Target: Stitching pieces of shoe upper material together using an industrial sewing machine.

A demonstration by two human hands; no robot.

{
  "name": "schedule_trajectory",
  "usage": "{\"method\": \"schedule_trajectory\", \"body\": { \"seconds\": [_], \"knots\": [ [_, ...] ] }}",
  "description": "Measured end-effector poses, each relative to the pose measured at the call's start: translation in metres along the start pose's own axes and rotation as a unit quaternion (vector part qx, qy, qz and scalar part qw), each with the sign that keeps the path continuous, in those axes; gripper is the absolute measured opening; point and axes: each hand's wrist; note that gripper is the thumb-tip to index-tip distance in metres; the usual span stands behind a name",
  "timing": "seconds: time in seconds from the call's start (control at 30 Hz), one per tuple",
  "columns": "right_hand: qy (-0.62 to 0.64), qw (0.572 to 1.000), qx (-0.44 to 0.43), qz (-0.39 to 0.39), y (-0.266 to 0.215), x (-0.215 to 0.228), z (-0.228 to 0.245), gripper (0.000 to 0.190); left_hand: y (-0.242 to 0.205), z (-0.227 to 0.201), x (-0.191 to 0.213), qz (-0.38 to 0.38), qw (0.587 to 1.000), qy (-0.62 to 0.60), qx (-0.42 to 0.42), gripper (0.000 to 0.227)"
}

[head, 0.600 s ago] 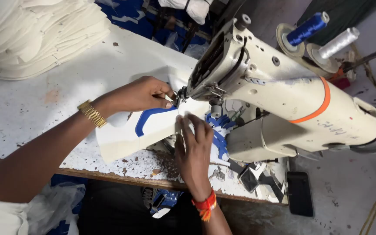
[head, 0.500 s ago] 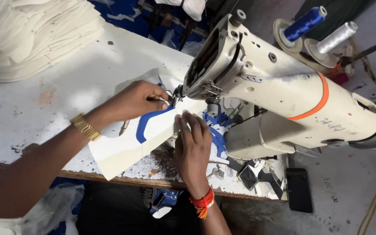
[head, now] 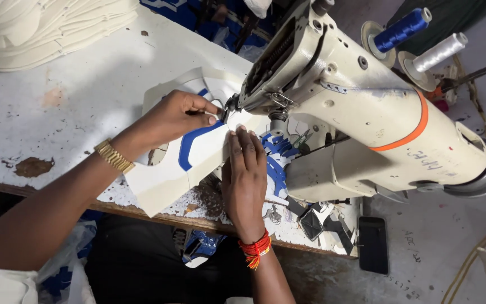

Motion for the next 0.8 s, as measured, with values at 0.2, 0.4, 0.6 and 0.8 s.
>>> {"method": "schedule_trajectory", "body": {
  "seconds": [0.2, 0.4, 0.6, 0.8],
  "knots": [
    [-0.001, 1.000, -0.012, 0.006, 0.004, 0.000, -0.001, 0.057, -0.002, 0.001, -0.003, 0.002, 1.000, 0.023, -0.015, 0.034],
    [0.007, 1.000, -0.004, 0.004, 0.006, -0.002, -0.012, 0.065, -0.017, -0.001, -0.021, -0.066, 0.998, -0.012, 0.008, 0.036],
    [0.072, 0.996, -0.019, 0.040, 0.015, -0.001, -0.025, 0.058, -0.033, -0.007, -0.042, -0.117, 0.993, 0.015, -0.014, 0.037],
    [0.082, 0.995, 0.000, 0.051, 0.006, -0.005, -0.051, 0.046, -0.044, -0.008, -0.051, -0.128, 0.989, -0.073, 0.001, 0.044]
  ]
}}
Point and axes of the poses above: each hand's wrist, its own y-axis towards the middle knuckle, its own x-axis out of the back of the hand, z = x × y, and after that the axes turned 3 degrees about -x, right-handed
